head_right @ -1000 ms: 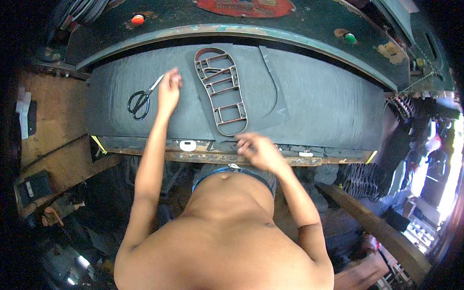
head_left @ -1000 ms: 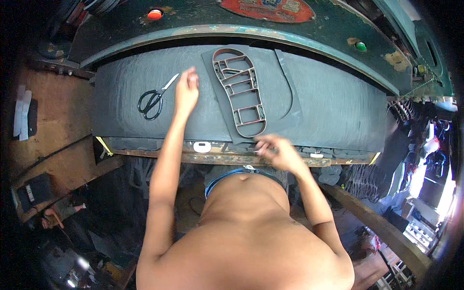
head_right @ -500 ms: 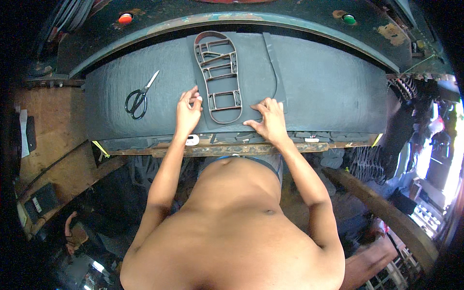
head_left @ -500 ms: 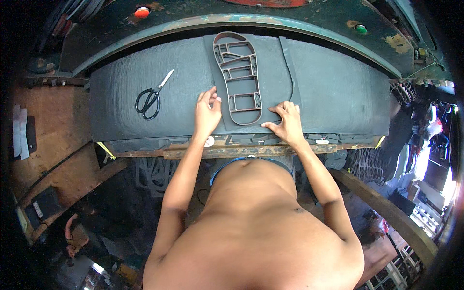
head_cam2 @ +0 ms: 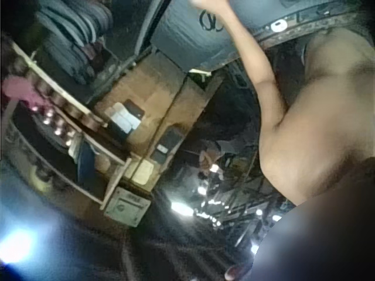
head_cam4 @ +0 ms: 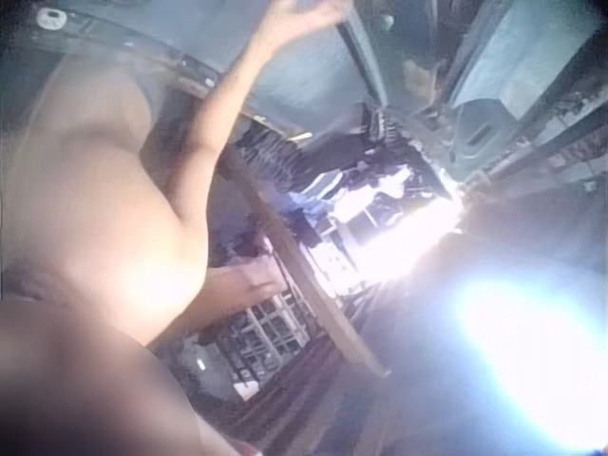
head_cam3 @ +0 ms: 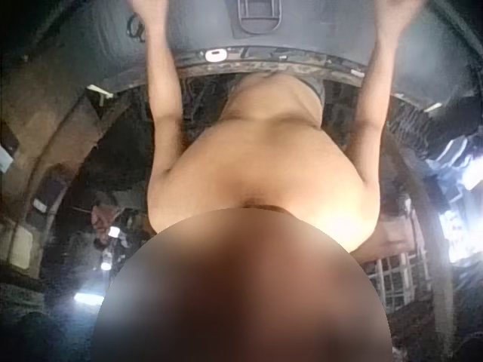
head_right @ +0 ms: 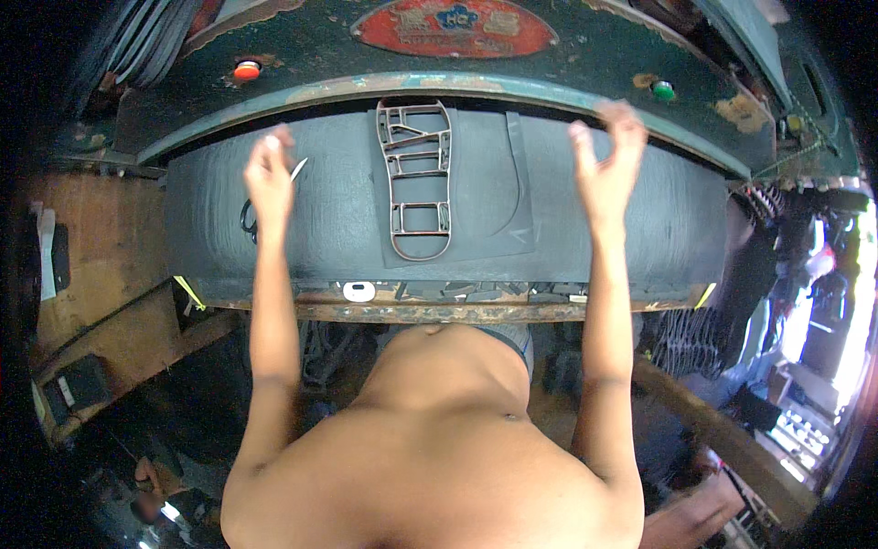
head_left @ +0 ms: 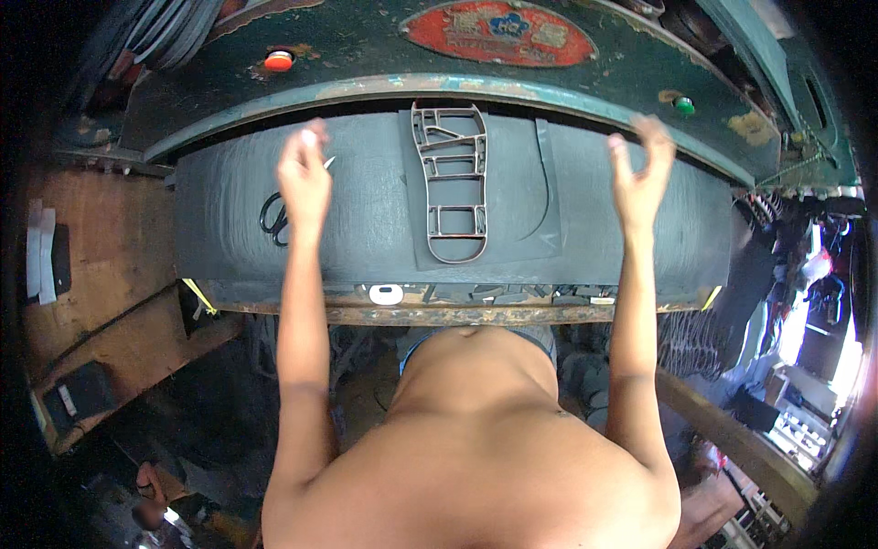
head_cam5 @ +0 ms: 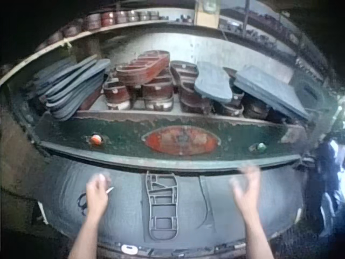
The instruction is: The person uses a hydraulic press to bond a red sandal frame to a black rubber sheet, then cuts the excess rubber with scissors. They repeat this process for multiple units, stacking the finished soles on the machine.
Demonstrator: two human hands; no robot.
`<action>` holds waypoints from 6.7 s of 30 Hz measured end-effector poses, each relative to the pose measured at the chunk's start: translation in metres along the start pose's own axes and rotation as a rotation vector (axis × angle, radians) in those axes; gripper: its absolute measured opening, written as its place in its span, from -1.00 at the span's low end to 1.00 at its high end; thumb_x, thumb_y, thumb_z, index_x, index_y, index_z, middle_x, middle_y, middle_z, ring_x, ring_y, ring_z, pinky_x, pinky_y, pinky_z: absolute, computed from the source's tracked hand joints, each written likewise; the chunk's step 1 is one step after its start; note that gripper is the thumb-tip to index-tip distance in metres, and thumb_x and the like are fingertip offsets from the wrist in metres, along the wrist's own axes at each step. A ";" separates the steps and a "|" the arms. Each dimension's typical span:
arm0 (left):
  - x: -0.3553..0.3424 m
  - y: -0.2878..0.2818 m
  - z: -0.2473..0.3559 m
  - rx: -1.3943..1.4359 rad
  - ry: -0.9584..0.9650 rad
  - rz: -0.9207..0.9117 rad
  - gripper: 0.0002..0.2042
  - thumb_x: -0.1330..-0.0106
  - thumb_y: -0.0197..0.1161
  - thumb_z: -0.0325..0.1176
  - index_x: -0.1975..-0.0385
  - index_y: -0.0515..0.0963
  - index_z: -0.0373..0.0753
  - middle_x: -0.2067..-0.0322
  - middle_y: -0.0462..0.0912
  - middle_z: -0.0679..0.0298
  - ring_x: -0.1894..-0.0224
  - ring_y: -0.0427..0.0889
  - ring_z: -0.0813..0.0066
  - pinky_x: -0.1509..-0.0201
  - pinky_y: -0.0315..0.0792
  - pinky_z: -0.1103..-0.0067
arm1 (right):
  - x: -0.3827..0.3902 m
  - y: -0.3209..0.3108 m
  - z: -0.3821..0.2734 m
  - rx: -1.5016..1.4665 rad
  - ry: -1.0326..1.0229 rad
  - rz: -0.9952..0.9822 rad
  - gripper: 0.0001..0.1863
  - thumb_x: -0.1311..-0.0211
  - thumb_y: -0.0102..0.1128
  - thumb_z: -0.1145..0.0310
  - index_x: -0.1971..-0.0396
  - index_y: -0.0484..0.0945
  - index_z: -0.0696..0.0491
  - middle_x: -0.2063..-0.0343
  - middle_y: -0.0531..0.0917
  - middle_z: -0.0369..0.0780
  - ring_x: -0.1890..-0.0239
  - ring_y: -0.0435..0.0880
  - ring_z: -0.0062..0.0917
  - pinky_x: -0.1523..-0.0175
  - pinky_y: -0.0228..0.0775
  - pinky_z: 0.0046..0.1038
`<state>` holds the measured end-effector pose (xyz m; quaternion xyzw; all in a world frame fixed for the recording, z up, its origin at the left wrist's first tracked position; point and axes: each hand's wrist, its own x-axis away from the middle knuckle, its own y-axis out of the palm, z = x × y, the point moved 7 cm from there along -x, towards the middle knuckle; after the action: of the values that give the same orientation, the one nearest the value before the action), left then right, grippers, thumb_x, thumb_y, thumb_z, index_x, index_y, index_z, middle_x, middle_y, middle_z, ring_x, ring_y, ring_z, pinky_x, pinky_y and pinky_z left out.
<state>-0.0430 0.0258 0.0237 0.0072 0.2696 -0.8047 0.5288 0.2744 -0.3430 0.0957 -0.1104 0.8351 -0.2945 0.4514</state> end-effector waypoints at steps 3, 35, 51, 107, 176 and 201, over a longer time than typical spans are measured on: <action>-0.052 -0.049 0.051 -0.167 0.483 0.502 -0.63 -0.61 -0.11 -0.28 -0.14 0.53 -0.40 -0.12 0.54 -0.05 -0.22 0.50 0.05 -0.34 0.32 0.26 | -0.053 -0.028 0.034 0.173 -0.099 0.373 -0.32 -0.27 0.41 0.11 -0.34 0.43 0.02 -0.39 0.27 0.06 -0.50 0.14 -0.09 -0.48 0.07 -0.07; -0.013 -0.045 0.076 -0.363 0.240 0.571 -0.57 -0.40 0.15 -0.31 -0.27 0.34 -0.04 -0.31 0.22 -0.15 -0.40 0.21 -0.22 -0.52 -0.14 -0.17 | 0.000 -0.055 0.054 0.502 -0.446 0.537 -0.46 -0.55 -0.10 0.00 -0.17 0.49 0.18 -0.08 0.51 0.06 -0.13 0.48 0.01 -0.23 0.25 0.08; 0.004 -0.057 0.107 -0.426 0.199 0.614 -0.64 -0.35 0.10 -0.31 -0.11 0.52 -0.25 -0.28 0.32 -0.23 -0.37 0.24 -0.31 -0.46 -0.07 -0.26 | -0.013 -0.079 0.041 0.421 -0.545 0.375 -0.63 -0.50 0.03 0.19 -0.11 0.58 0.08 -0.03 0.64 -0.11 -0.04 0.62 -0.24 -0.10 0.46 -0.16; 0.007 -0.017 0.153 -0.586 0.891 0.720 -0.55 -0.67 -0.37 -0.21 -0.15 0.37 -0.46 -0.19 0.37 -0.18 -0.28 0.28 -0.19 -0.35 0.12 -0.04 | 0.005 -0.083 0.099 0.380 -0.194 0.490 -0.48 -0.36 -0.03 -0.03 -0.18 0.53 -0.07 -0.09 0.54 -0.10 -0.29 0.42 -0.12 -0.50 -0.09 0.01; 0.080 -0.082 0.111 -0.584 0.971 1.025 -0.61 -0.62 -0.25 -0.15 0.00 0.54 -0.20 -0.06 0.63 0.20 -0.13 0.55 0.10 -0.23 0.38 0.20 | 0.088 -0.133 0.040 0.424 -0.143 0.515 -0.42 -0.39 -0.15 -0.02 -0.29 0.36 -0.03 -0.22 0.44 -0.04 -0.39 0.31 -0.05 -0.51 -0.12 0.11; 0.075 -0.089 0.101 -0.509 0.842 0.761 -0.65 -0.53 -0.12 -0.26 -0.12 0.44 -0.32 -0.16 0.47 -0.04 -0.33 0.31 -0.06 -0.44 0.08 0.04 | 0.084 -0.137 0.039 0.378 -0.160 0.532 -0.41 -0.32 0.04 0.14 -0.33 0.37 0.02 -0.37 0.32 -0.03 -0.48 0.17 -0.03 -0.54 -0.18 0.13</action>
<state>-0.1242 -0.0567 0.1256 0.2933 0.6171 -0.3985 0.6118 0.2475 -0.5063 0.1022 0.1744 0.7271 -0.3065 0.5891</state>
